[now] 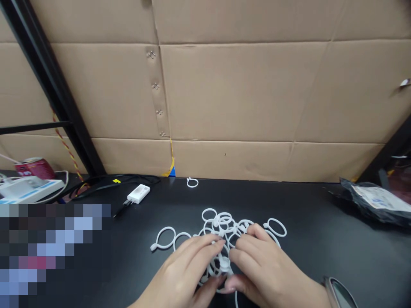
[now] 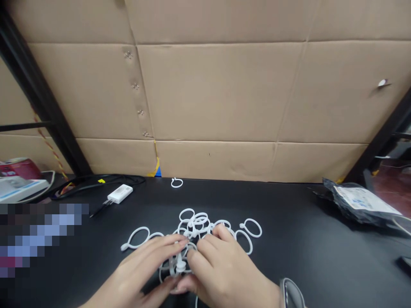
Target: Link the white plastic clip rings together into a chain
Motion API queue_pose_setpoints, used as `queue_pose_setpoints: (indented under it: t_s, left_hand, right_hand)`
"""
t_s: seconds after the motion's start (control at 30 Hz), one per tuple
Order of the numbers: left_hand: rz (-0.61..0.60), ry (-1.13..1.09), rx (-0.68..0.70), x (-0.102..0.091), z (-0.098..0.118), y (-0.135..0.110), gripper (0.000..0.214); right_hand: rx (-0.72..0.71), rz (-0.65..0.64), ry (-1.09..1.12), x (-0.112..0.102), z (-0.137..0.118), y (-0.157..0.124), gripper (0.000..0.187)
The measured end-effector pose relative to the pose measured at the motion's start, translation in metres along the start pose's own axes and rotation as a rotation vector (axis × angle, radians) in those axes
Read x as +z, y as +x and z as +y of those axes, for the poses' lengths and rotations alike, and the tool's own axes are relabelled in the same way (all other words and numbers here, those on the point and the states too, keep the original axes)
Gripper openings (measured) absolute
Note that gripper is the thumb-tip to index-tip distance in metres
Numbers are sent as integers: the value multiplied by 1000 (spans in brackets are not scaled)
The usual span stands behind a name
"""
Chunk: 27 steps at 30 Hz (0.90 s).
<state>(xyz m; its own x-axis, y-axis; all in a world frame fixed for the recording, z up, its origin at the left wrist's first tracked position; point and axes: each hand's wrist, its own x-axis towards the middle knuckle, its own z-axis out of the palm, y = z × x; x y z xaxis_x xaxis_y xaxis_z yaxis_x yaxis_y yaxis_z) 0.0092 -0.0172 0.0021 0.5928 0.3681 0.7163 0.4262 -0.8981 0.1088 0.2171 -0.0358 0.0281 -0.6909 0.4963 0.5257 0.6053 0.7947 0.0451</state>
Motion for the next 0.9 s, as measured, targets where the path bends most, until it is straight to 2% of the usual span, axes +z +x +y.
queue_pose_setpoints:
  t_s: [0.23,0.43,0.67,0.9]
  left_hand:
    - [15,7,55,3,1,1,28]
    - [81,-23,99,2,4,5,27]
    - [-40,-144,14,7,2,-3,38]
    - [5,-85,166,5,-1,-1,33]
  right_hand:
    - [-74,-5,-132,-1,-2,3,42]
    - [-133,15,-153,-5,-3,3,40]
    - [-157,24,-119,-4,-7,-2,44]
    - [-264,-42,-308,-2,-10,-4,36]
